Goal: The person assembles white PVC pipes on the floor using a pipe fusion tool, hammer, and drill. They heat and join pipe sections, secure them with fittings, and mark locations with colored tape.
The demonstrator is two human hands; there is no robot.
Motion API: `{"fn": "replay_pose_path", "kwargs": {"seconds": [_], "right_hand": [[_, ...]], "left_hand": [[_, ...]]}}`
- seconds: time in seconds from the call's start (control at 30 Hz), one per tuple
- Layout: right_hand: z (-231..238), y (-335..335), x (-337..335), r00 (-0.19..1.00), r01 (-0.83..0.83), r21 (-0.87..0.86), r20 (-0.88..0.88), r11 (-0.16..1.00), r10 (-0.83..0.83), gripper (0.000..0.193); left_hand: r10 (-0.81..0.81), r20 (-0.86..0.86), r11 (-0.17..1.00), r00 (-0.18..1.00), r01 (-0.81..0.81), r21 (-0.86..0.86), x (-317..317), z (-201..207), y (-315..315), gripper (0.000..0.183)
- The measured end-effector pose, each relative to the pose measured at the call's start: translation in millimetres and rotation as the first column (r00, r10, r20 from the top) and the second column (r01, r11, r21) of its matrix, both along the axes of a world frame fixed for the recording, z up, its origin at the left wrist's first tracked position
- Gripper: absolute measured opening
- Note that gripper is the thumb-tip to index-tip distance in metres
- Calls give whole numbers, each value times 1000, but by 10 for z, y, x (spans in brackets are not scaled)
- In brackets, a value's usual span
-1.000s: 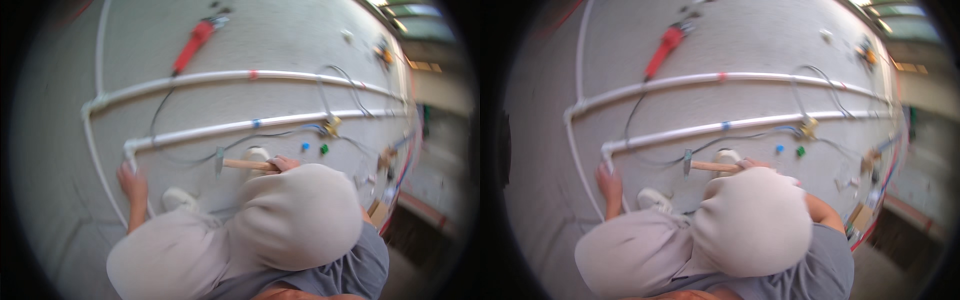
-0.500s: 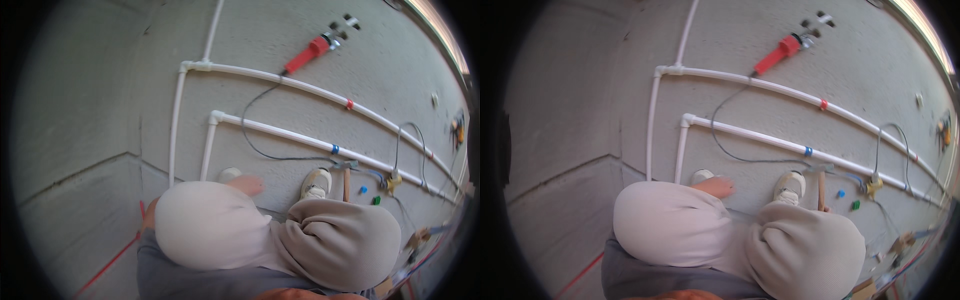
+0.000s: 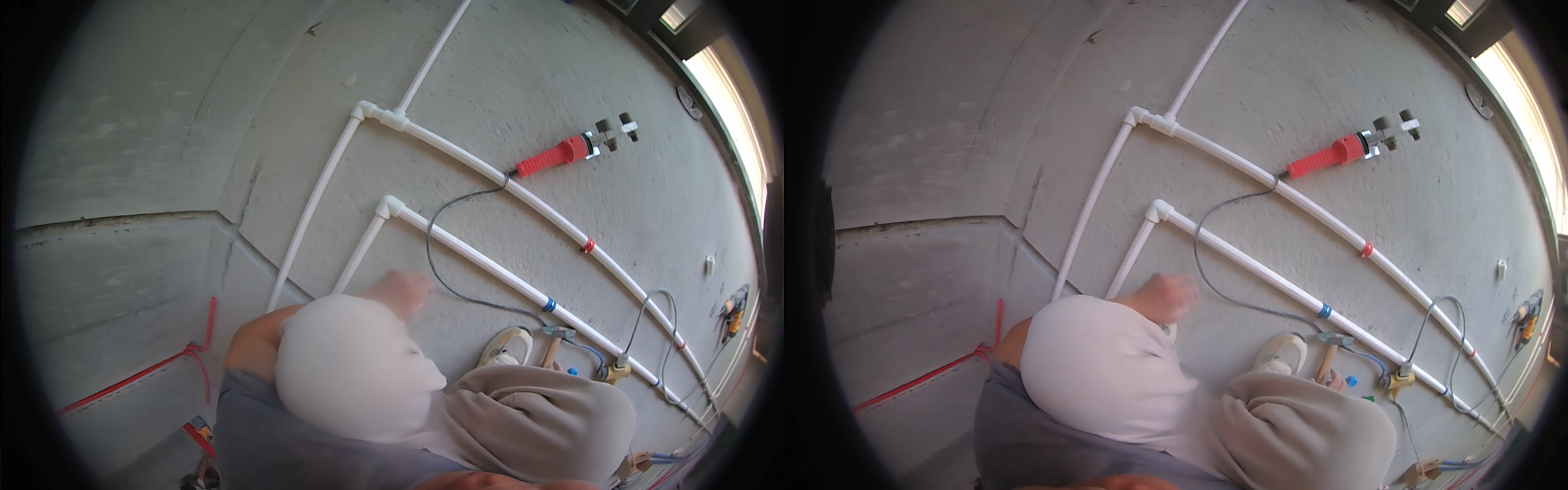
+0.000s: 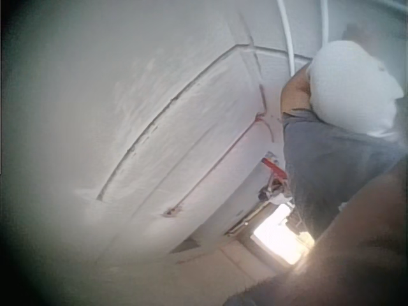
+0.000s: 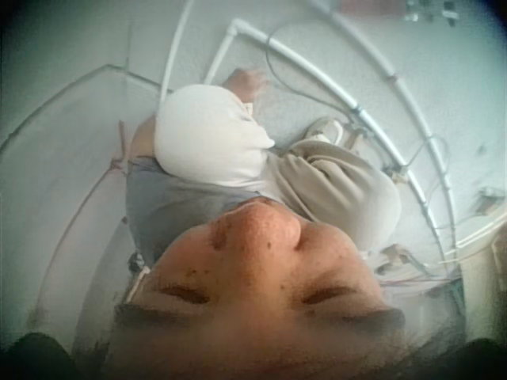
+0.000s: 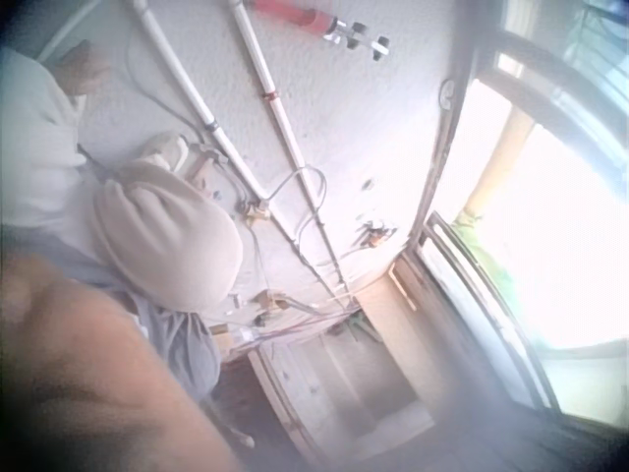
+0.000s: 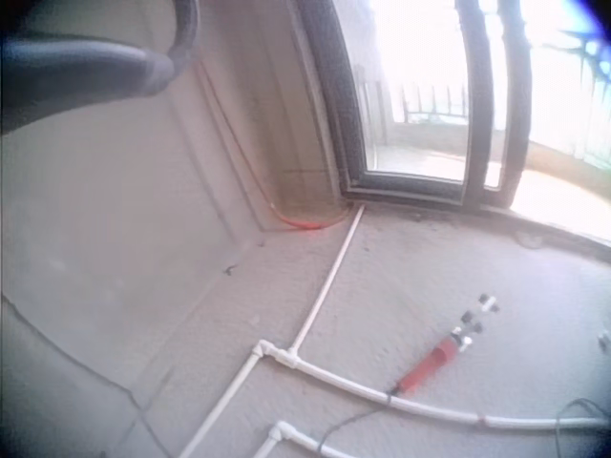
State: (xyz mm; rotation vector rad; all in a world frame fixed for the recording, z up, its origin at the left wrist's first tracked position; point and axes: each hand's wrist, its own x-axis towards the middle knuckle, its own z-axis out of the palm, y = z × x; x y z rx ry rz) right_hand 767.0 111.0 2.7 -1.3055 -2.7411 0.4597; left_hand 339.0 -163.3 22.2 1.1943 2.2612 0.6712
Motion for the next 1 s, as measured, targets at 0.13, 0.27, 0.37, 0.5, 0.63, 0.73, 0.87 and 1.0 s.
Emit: {"fn": "replay_pose_path", "kwargs": {"seconds": [0.13,0.27,0.37,0.5,0.63,0.73,0.87,1.0], "right_hand": [[-17,262,-283,997,-75,17,-10,997,75,35],[-33,636,-676,977,-210,33,-20,977,211,35],[-41,866,-1005,950,-309,45,-36,950,310,35],[19,1091,-1440,890,-446,70,-69,892,451,36],[145,1086,-1923,834,-541,10,-119,841,538,36],[331,923,-2437,878,-478,-213,-134,852,459,39],[716,857,-3719,760,-625,-451,-165,638,628,42],[1050,630,-5218,522,-697,-588,-25,410,853,36]], "left_hand": [[308,500,894,809,-426,139,-336,-73,-81,16],[222,713,949,665,-316,0,-200,-346,-154,8],[-49,119,992,992,35,119,-128,-425,-203,14],[320,-208,945,924,-295,140,-807,-365,-325,13],[686,-476,715,550,-630,302,-2180,-384,-674,29],[755,-346,645,558,-727,234,-2695,-477,-852,32],[720,-312,679,620,-721,135,-2853,-620,-879,24],[725,-315,673,612,-727,136,-2853,-693,-860,22]]}}
